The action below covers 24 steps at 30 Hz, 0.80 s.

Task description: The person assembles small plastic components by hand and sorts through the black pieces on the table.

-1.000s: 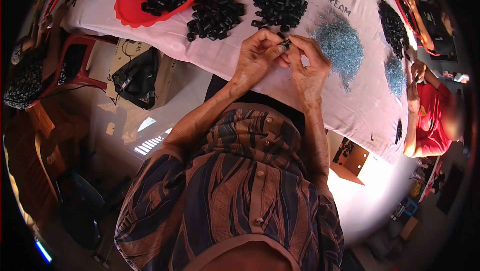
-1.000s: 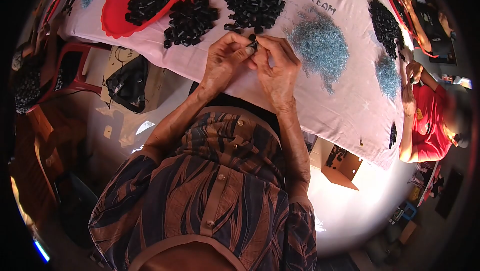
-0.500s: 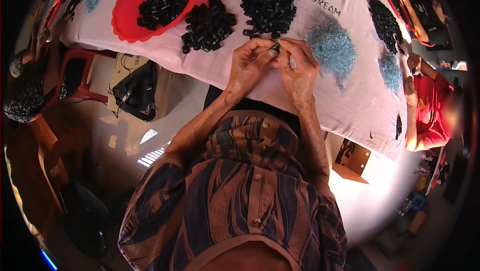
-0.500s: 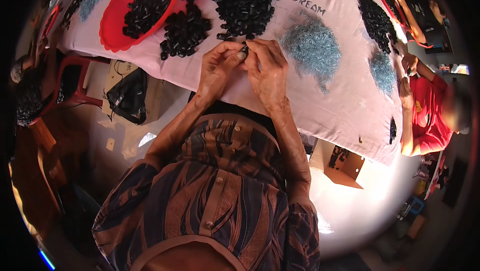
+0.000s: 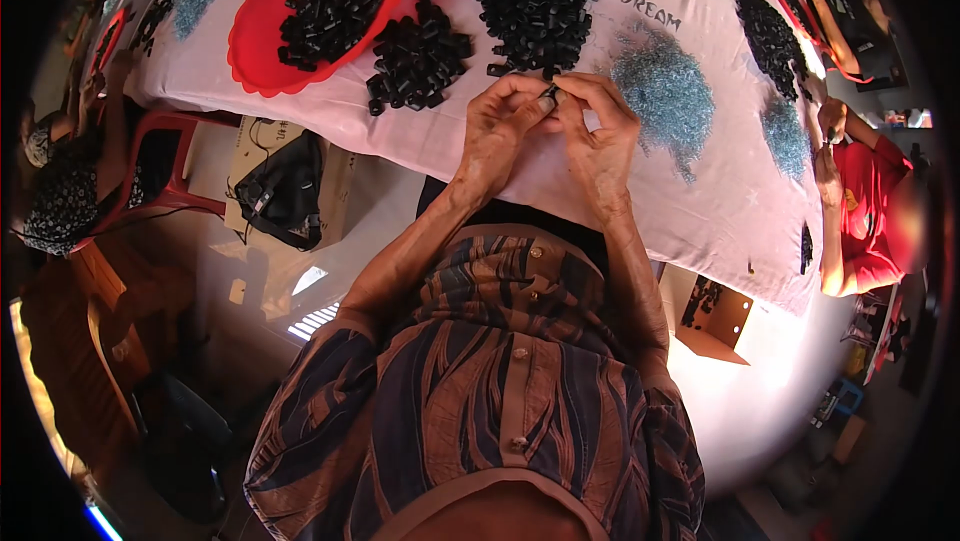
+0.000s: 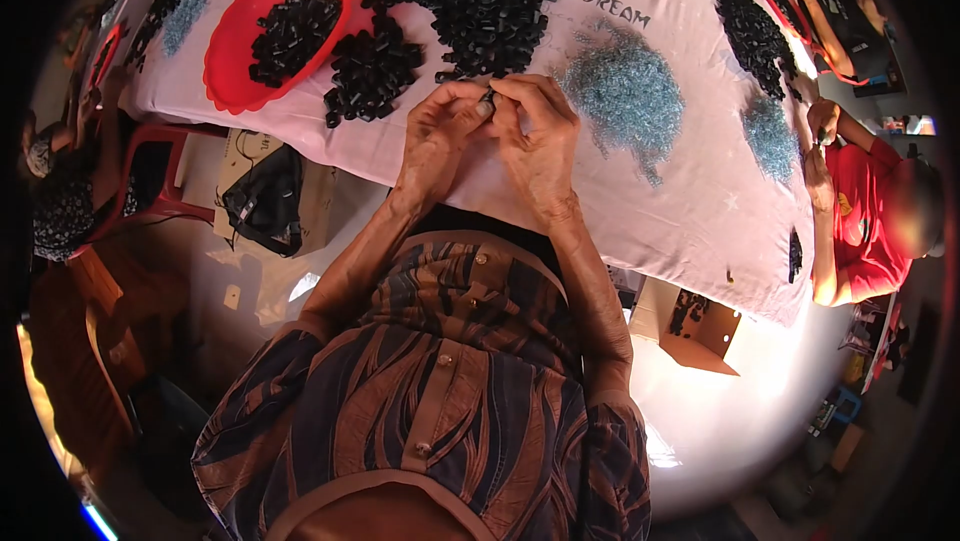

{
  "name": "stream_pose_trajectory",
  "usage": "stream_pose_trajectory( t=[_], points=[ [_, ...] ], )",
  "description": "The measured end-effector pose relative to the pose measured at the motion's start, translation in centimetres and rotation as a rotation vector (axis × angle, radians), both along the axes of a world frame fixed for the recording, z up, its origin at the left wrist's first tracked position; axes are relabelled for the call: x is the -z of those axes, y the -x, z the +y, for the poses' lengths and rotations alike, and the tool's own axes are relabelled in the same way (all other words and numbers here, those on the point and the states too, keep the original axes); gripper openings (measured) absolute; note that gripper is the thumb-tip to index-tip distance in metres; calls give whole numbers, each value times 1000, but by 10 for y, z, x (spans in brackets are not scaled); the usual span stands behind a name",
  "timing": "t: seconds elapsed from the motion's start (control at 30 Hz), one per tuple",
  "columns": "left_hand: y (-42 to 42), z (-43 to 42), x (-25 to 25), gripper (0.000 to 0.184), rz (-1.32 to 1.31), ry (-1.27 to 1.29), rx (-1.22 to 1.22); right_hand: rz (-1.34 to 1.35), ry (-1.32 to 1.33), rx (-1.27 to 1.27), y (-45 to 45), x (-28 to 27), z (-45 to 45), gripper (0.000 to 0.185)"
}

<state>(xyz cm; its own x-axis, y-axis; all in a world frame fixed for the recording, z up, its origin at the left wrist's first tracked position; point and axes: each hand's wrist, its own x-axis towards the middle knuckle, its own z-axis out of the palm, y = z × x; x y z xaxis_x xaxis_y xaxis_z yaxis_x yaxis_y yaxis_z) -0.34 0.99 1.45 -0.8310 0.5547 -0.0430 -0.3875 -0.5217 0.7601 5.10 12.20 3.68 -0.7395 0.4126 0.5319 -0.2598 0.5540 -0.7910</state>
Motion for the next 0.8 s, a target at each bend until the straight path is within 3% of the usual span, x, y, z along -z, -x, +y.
stream_pose_trajectory(
  t=[0.37, 0.8],
  points=[
    [1, 3, 4, 9, 2, -95, -52, 51, -202, 51, 6, -10, -3, 19],
    [-1, 1, 12, 5, 17, -80, -112, 72, -143, 33, 7, 1, -8, 20]
  ],
)
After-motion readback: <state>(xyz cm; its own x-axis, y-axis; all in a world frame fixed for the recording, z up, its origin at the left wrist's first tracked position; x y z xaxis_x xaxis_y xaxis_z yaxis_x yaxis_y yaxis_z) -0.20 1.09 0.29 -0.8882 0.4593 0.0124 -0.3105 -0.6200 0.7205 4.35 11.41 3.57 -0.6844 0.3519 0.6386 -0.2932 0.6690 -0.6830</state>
